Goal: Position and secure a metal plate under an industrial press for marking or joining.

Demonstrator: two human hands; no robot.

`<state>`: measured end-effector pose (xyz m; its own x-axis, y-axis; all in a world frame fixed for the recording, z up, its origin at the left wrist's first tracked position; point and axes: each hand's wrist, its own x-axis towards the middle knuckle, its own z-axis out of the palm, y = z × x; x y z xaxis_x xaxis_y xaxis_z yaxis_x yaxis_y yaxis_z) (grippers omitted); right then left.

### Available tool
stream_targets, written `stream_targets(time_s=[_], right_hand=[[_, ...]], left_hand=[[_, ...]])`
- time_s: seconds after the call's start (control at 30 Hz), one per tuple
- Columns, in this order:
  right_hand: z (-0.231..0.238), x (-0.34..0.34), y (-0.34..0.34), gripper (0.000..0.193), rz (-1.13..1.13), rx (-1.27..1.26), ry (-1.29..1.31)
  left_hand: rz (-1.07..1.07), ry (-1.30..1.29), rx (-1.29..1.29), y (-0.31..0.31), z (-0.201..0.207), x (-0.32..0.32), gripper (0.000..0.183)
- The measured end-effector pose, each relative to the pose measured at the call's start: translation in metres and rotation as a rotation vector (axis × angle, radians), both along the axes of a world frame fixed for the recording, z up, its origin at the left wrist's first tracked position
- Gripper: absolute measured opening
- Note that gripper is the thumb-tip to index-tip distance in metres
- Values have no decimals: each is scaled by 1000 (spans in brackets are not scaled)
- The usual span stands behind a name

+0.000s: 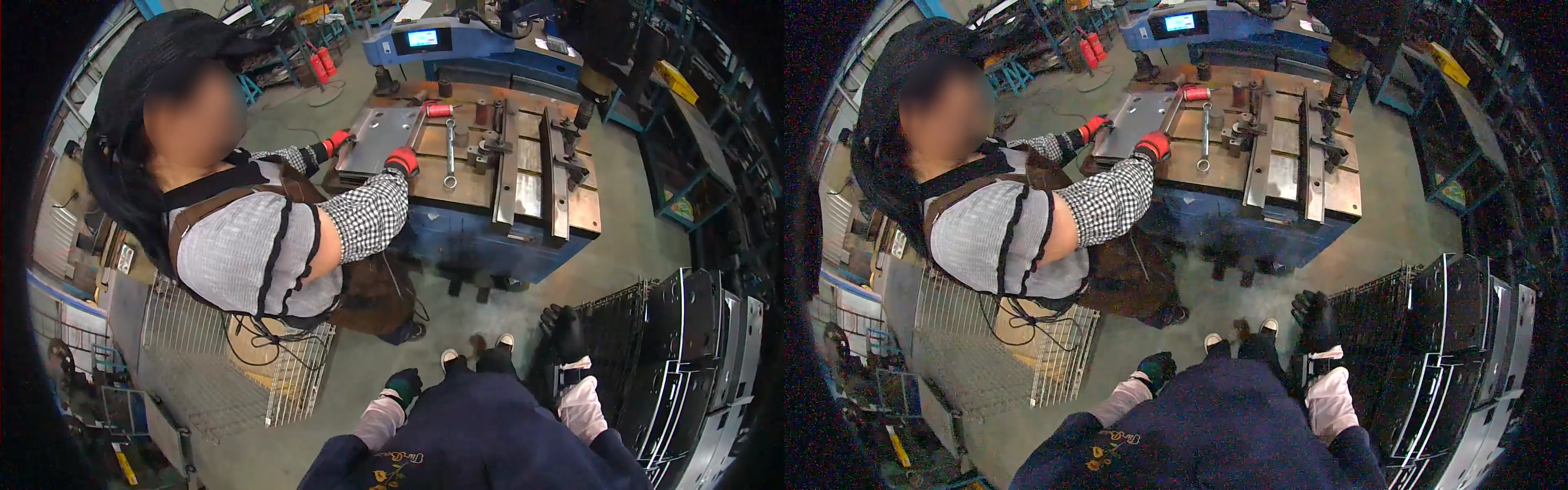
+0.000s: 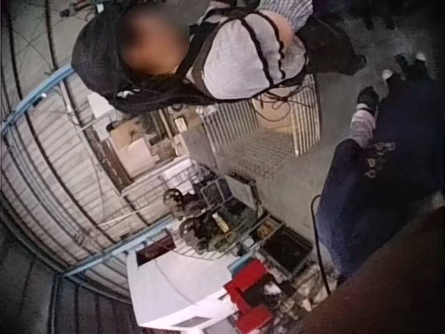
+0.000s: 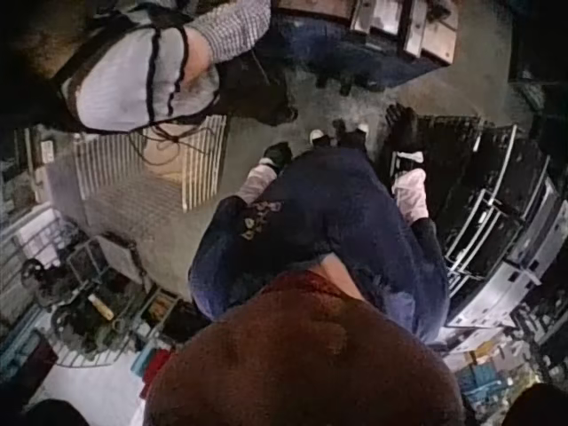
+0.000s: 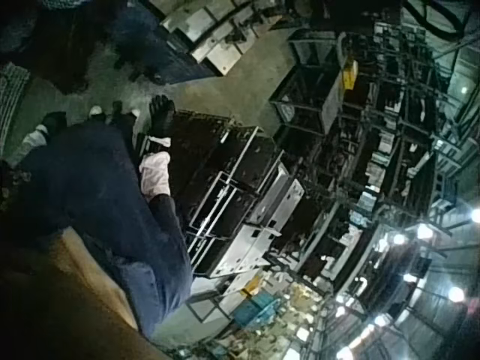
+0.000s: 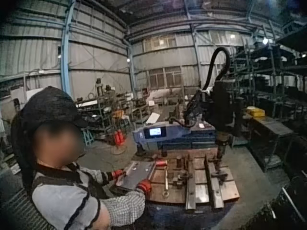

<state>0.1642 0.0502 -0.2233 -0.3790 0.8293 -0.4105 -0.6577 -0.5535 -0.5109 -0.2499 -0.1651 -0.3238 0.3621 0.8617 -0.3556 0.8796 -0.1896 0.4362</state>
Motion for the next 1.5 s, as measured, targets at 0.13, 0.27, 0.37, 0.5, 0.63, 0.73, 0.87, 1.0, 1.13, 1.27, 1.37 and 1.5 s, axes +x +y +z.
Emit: stream_targets(time_s=[0.13,0.27,0.37,0.5,0.63,0.73,0.87,1.0,1.13,1.27,1.37,1.5], right_hand=[[11,-11,-17,43,-19,7,-36],[15,-18,-33,40,-42,13,-63],[13,-26,-47,39,-38,13,-54],[15,-27,-57,36,-47,62,-49],[26,-34,-59,34,-39,210,-65],[95,-70,-70,32,-38,675,-1041],[66,-47,-47,30,-43,842,-1608],[174,-48,-58,31,254,1191,-1858],[261,-45,-66,35,56,1132,-1843],[285,-15,-100,39,-232,1230,-1936],[297,4,-119,37,-254,1215,-1902],[299,15,-156,28,-180,1149,-1954]], left_hand=[[-36,-41,27,-3,-23,-19,30],[111,-58,-124,-4,-48,-24,39],[134,-82,-52,-26,-76,-35,40],[189,-113,-186,-19,-57,-31,39],[72,-16,-119,-8,3,-23,27],[-227,198,-109,-5,-9,-28,27],[-152,135,-213,-2,-1,-24,32],[258,62,-110,-26,-47,-48,49],[35,144,57,-33,-112,-90,52],[-48,69,28,-10,-103,-56,53],[-153,1,21,7,-94,-10,54],[-223,-28,59,3,-76,-3,54]])
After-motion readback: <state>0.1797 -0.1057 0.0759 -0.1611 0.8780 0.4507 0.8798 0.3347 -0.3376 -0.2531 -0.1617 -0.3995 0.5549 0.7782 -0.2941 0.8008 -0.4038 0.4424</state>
